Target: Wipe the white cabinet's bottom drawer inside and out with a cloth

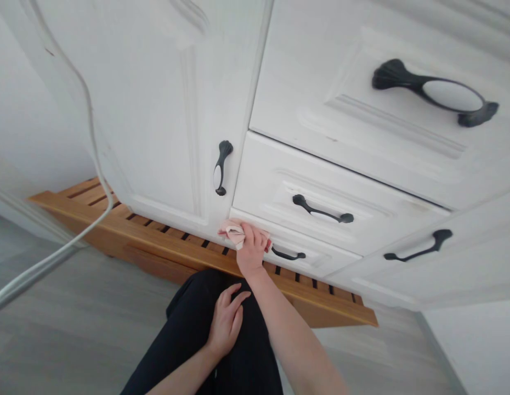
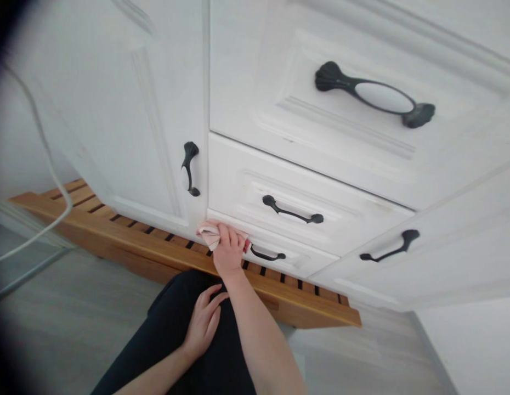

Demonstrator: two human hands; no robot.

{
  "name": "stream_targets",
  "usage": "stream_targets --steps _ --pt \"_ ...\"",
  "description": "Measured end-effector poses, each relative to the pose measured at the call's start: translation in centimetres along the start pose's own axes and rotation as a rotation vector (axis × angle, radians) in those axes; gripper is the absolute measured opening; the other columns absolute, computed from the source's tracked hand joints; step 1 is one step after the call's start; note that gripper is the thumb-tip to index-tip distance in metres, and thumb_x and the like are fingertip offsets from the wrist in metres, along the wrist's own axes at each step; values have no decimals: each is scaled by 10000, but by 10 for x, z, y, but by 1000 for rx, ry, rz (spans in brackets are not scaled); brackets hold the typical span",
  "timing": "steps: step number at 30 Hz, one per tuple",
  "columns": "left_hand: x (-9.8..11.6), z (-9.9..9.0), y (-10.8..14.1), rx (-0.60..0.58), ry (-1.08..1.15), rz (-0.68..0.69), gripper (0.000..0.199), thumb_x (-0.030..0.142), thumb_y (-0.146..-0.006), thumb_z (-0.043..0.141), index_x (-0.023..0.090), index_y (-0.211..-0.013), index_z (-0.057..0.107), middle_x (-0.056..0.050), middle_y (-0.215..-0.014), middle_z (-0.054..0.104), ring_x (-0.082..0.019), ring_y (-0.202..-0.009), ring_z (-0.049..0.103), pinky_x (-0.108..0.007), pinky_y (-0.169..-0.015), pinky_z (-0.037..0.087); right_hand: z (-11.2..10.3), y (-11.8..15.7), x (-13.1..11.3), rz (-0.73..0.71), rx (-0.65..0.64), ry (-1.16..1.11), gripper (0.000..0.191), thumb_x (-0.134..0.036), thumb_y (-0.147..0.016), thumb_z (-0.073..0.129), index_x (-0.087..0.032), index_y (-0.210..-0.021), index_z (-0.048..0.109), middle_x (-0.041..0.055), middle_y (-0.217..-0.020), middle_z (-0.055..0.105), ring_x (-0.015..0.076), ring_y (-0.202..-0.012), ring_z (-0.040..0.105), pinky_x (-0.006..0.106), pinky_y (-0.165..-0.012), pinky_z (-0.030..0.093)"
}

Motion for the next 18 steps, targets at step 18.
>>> stream_targets --steps 18 --pt "-2 1 0 -10 13 20 385 213 -982 414 303 -1279 643 -99 -1385 538 -258 -1296 531 -524 -1078 505 -5 79 87 -477 -322 44 293 -194 -989 538 -258 -1223 703 15 -1403 647 200 -1259 554 320 -968 483"
Point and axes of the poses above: each hand's wrist, its own y-axis away from the middle knuckle, its own z-axis out of the palm, x = y × z, the point moved 6 cm from there along -y, towards the middle knuckle
